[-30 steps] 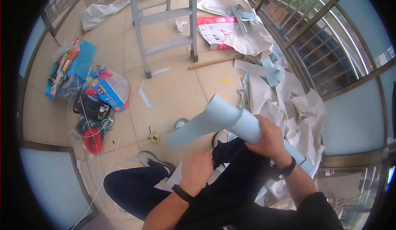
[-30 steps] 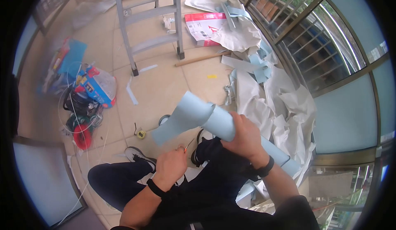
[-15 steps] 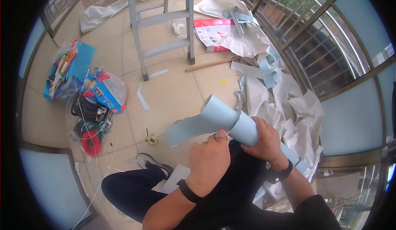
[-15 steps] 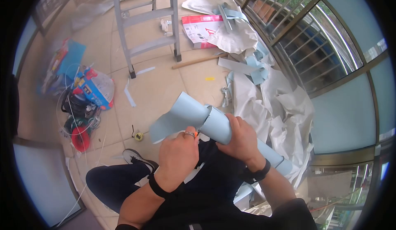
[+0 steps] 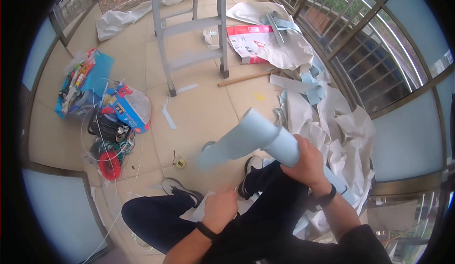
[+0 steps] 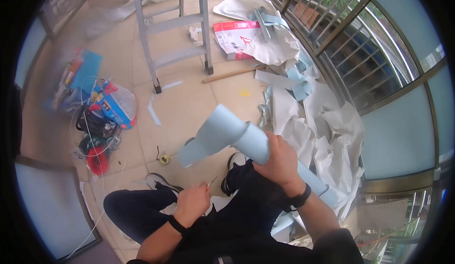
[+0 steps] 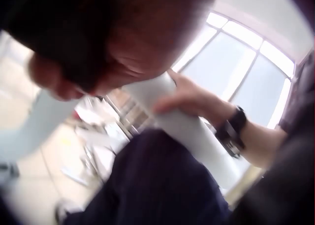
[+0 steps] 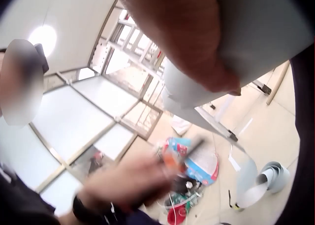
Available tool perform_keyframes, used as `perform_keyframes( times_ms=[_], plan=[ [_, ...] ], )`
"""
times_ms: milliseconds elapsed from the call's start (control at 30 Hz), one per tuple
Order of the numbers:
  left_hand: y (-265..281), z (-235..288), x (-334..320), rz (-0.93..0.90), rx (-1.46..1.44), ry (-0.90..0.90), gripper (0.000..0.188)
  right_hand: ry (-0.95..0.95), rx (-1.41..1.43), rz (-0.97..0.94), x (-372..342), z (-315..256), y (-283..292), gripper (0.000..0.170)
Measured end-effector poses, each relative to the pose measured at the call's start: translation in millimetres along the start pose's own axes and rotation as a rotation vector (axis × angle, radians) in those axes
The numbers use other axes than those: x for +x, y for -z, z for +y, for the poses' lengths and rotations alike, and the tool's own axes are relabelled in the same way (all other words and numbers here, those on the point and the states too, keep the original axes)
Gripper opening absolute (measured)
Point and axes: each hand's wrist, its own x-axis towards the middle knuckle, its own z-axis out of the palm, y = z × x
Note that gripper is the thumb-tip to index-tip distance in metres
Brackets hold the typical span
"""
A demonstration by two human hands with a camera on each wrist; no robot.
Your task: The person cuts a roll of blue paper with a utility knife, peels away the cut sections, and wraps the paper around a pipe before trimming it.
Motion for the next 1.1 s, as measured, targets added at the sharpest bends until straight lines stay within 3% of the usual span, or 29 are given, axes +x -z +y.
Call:
perform_keyframes(
  times_ms=[67,133,200,267,300,367,400,467,600,667,867,933,1067,1100],
  plan=[
    [-1.7,-20.1,0.4,-0.038,-0.002,0.033,0.024,-0.043,0.047,0.025,7.4,2.6,6.1,0.085],
    [17.5,-23.2,5.7,0.074,-0.208,0.125,0.032,-0.09,0.088,0.023,-2.3,1.0,10.6,0.085],
    [32.2,-23.8,19.3,0.451,-0.358,-0.053,0.029,-0.016,0.066,-0.015,-2.1,-4.8,9.9,0.085],
    [56.1,-20.3,44.6,0.692,-0.383,-0.3,0.039,0.025,0.059,-0.035,-4.8,-9.2,9.2,0.085],
    [64.0,-17.1,55.6,0.694,-0.386,-0.301,0.039,0.058,0.049,-0.052,-6.5,-9.9,9.8,0.085],
    [77.1,-10.3,72.9,0.574,-0.8,-0.259,0.043,0.068,0.052,-0.044,-9.5,-9.9,10.7,0.085],
    [83.6,-10.9,79.1,0.575,-0.8,-0.265,0.043,0.078,0.057,-0.038,-10.6,-9.4,11.3,0.085],
    [95.4,-18.0,88.3,-0.011,-0.973,-0.014,0.043,0.075,0.065,-0.027,-11.0,-6.8,14.1,0.085],
    [104.9,-24.5,90.5,-0.052,-1.041,-0.078,0.039,0.054,0.091,-0.016,-13.9,-0.1,15.3,0.085],
    [126.1,-20.5,87.6,0.025,-1.112,-0.145,0.038,0.048,0.076,-0.024,-15.4,-1.2,13.0,0.084],
    [184.7,3.8,108.2,0.102,-0.985,-0.17,0.041,0.067,0.043,-0.024,-15.7,-6.3,8.1,0.082],
    [193.6,1.1,128.3,0.306,-0.736,-0.071,0.044,0.07,0.041,-0.014,-15.7,-5.9,7.9,0.081],
    [176.5,-38.6,175.7,0.419,-0.454,0.017,0.046,0.054,0.071,-0.02,-14.9,-2.1,10.8,0.081],
    [170.9,-41.0,175.8,0.433,-0.257,0.049,0.045,0.043,0.082,-0.025,-14.5,-1.3,11.8,0.082]
  ],
)
